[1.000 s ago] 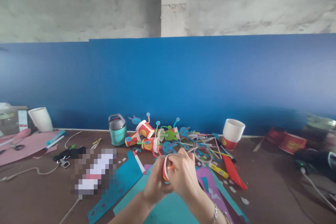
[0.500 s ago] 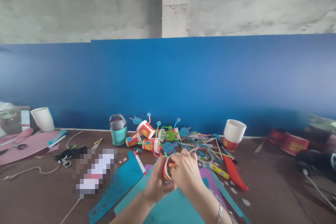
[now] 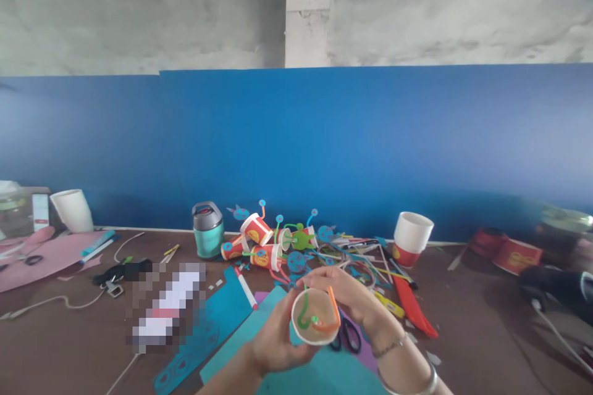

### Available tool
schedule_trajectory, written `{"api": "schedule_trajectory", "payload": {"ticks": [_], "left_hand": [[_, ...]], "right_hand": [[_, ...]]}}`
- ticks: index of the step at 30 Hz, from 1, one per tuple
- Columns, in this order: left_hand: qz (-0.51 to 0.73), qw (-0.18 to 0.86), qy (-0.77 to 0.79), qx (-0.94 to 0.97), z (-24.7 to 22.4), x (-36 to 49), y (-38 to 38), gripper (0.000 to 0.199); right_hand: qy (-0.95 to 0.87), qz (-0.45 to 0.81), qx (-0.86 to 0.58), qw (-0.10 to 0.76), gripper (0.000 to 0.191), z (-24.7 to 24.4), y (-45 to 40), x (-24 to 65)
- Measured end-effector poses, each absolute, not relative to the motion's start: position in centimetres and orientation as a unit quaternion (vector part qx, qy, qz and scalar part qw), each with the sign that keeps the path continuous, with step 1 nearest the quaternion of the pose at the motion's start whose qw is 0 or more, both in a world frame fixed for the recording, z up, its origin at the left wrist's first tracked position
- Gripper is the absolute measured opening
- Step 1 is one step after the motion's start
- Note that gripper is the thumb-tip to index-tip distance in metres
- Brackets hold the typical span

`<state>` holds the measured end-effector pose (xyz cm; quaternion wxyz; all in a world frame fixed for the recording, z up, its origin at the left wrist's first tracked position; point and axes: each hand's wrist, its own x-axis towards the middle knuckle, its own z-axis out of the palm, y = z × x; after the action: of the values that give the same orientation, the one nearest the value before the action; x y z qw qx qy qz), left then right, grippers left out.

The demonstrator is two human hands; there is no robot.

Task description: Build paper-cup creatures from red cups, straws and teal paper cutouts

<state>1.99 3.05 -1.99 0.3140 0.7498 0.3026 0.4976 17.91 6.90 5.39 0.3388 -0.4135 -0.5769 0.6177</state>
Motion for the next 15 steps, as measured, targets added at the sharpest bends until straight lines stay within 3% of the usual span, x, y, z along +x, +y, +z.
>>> {"api": "schedule_trajectory", "payload": {"ticks": [4, 9, 12, 15], "left_hand": [[0.531, 0.276, 0.308, 0.740, -3.1, 2.0, 3.5, 0.065], [0.585, 0.266, 0.377, 0.667, -4.9, 2.8, 4.2, 0.085], [0.600, 0.317, 0.388, 0.624, -5.0, 3.2, 4.3, 0.080], [0.590, 0.363, 0.388, 0.608, -4.0, 3.3, 4.5, 0.054]], "right_hand": [[-0.537, 0.609, -0.403, 0.422, 0.021, 5.1, 7.0, 17.3], [-0.549, 0.486, -0.445, 0.514, 0.030, 4.1, 7.4, 15.6], [-0.610, 0.335, -0.461, 0.551, 0.029, 3.8, 7.0, 14.8], [-0.647, 0.212, -0.449, 0.579, 0.027, 3.6, 6.6, 14.5]]}}
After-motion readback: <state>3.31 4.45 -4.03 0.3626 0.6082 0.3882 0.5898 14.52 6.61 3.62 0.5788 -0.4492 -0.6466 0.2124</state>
